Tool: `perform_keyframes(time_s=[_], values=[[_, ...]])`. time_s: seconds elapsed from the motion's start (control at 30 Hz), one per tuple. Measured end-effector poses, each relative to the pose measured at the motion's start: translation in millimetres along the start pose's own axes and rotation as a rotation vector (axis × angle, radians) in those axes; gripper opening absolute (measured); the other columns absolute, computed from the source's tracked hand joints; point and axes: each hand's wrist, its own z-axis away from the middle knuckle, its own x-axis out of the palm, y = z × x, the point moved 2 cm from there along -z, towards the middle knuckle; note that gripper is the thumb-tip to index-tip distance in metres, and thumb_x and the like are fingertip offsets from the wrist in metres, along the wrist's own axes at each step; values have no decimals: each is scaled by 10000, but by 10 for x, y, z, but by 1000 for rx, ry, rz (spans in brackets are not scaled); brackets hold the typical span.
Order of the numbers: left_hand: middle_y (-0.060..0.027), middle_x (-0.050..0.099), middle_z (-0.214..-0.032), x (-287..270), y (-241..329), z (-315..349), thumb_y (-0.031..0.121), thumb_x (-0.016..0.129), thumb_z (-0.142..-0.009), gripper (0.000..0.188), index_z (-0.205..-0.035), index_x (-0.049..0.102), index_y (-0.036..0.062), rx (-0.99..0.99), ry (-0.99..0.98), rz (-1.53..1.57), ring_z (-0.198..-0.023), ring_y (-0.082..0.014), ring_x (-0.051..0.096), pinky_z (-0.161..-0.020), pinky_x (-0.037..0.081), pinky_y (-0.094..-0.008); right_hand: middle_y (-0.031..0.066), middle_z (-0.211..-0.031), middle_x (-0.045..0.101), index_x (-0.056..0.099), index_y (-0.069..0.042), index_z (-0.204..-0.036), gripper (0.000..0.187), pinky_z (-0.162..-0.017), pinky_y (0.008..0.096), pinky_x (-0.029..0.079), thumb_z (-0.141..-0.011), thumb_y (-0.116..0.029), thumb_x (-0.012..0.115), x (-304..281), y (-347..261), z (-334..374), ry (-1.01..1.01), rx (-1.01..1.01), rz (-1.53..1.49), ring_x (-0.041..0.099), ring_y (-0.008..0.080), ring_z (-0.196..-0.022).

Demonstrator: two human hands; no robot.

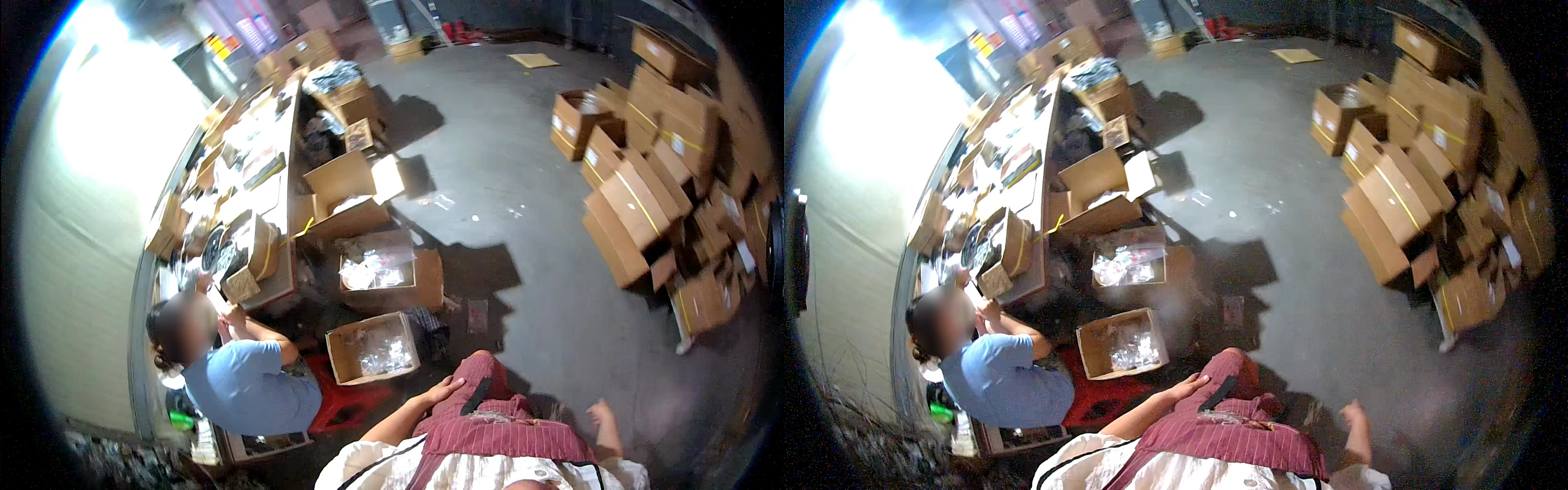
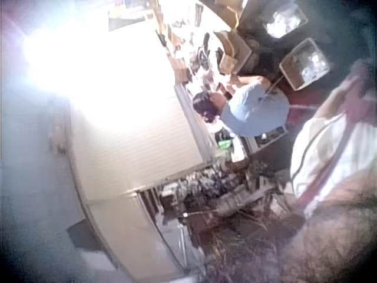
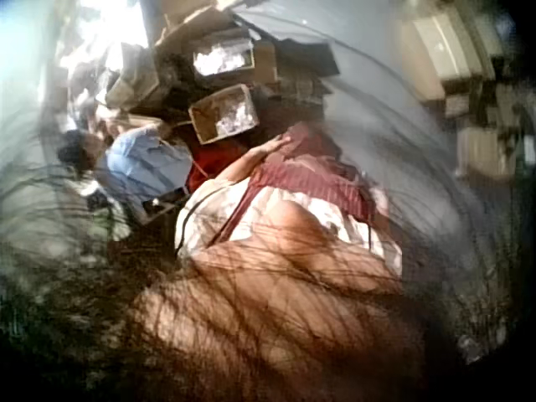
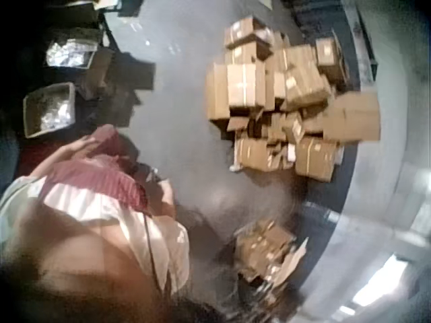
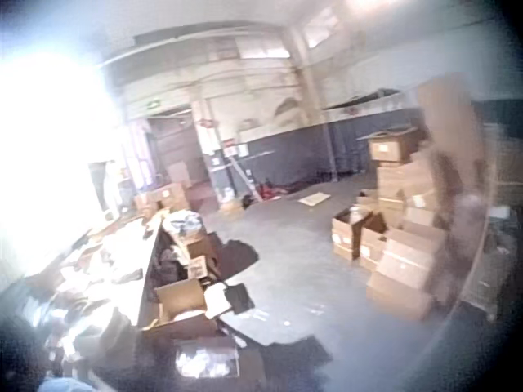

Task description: The person walks through a warehouse and sits at a table to assemble small metal hardware components. They pick up individual metal pieces and fasteners, insert them into a white plastic housing, and place the assembled units on the table.

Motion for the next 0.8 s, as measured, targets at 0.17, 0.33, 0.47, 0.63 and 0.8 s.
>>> perform_keyframes(time_s=[0.17, 0.33, 0.47, 0.63, 0.8], values=[[-206, 484, -1511, -296, 479, -697, 684, 483, -981, 891, -1492, 434, -45, 4, -70, 300, -1356, -322, 501, -1142, 395, -404, 215, -1143, 632, 489, 18, -1377, 564, -778, 433, 508, -859, -97, 680, -1383, -2325, -1111, 143, -136, 292, 631, 297, -927], [-164, 640, -1336, -768, 1374, -1921, 521, 478, -1053, 650, -1353, 597, -43, 86, -48, 703, -1209, -271, 619, -1050, 483, -411, 193, -1131, 639, 380, -44, -1516, 721, -627, 388, 575, -863, -107, 681, -1447, -4438, -1640, -100, -392, -169, 682, 256, -849], [-347, 593, -1318, -1940, 2969, -2679, 691, 582, -881, 892, -1314, 562, -89, -17, 447, -313, -1253, -461, 576, -1037, 477, -509, 134, -1025, 668, 459, -22, -1461, 620, -713, 410, 562, -881, -114, 657, -1025, -5803, -1128, -378, -535, 40, 649, 218, -789], [-277, 644, -1286, -3216, 4865, -3562, 454, 646, -912, 676, -1353, 527, -44, 224, 626, -239, -1183, -413, 635, -1013, 507, -459, 141, -1016, 691, 533, -23, -1335, 497, -720, 418, 565, -877, -161, 668, -979, -7497, -1212, -432, -640, 317, 672, 224, -801], [-222, 683, -1251, -4132, 5931, -4299, 351, 696, -875, 632, -1406, 526, 53, 212, 748, -28, -1163, -394, 650, -1005, 517, -448, 148, -1006, 715, 608, -24, -1209, 389, -728, 427, 568, -873, -208, 679, -922, -9337, -1762, -453, -693, 480, 694, 229, -812]])
